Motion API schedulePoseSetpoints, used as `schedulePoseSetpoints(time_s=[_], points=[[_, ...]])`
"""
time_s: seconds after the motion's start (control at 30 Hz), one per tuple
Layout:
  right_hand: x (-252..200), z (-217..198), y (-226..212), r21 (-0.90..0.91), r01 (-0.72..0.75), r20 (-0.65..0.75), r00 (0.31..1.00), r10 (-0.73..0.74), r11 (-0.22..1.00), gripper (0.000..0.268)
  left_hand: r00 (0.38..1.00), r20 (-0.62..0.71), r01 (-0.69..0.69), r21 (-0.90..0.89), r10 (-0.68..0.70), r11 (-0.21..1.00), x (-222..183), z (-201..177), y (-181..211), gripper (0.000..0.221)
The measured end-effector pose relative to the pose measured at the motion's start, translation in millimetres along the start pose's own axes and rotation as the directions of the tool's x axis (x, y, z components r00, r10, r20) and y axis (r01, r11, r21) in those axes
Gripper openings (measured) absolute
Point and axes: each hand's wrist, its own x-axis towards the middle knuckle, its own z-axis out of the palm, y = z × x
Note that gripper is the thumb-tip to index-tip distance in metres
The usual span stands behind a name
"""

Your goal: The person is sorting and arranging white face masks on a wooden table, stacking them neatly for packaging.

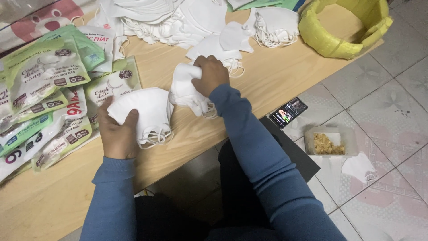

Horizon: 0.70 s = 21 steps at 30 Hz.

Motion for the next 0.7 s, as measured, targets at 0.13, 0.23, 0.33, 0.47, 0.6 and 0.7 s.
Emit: schedulePoseSetpoints(time_s=[0.13, 0.23, 0.33, 0.47, 0.6, 0.7], points=[[5.6, 9.2, 2.3, 0.157, -0.023, -0.019, 0.999, 0.026, 0.987, 0.049, 0.988, -0.078, -0.128, 0.062, 0.132, 0.990, 6.4, -5.6, -15.2, 0.089], [1.9, 4.2, -3.4, 0.197, -0.040, -0.031, 0.998, 0.047, 0.980, 0.065, 0.987, -0.025, -0.152, 0.119, 0.156, 0.981, 7.4, -5.2, -18.9, 0.053], [-2.5, 0.3, -4.7, 0.079, -0.019, -0.091, 0.996, 0.026, 0.997, 0.060, 0.998, 0.012, -0.067, 0.132, 0.066, 0.989, 9.4, -7.7, -37.8, 0.026], [-1.6, 6.0, -4.9, -0.203, 0.077, -0.150, 0.983, -0.109, 0.976, 0.039, 0.999, 0.015, -0.034, 0.126, 0.033, 0.991, 8.6, -9.0, -37.7, 0.025], [7.9, 22.5, 6.1, -0.035, 0.135, -0.186, 0.973, -0.139, 0.990, 0.025, 1.000, -0.015, 0.020, 0.042, -0.020, 0.999, 8.3, -8.8, -36.1, 0.022], [-8.0, 5.5, -8.8, 0.378, 0.202, -0.312, 0.947, -0.081, 0.903, 0.021, 0.996, -0.051, 0.069, -0.066, -0.073, 0.995, 15.9, -7.6, -50.6, 0.020]])
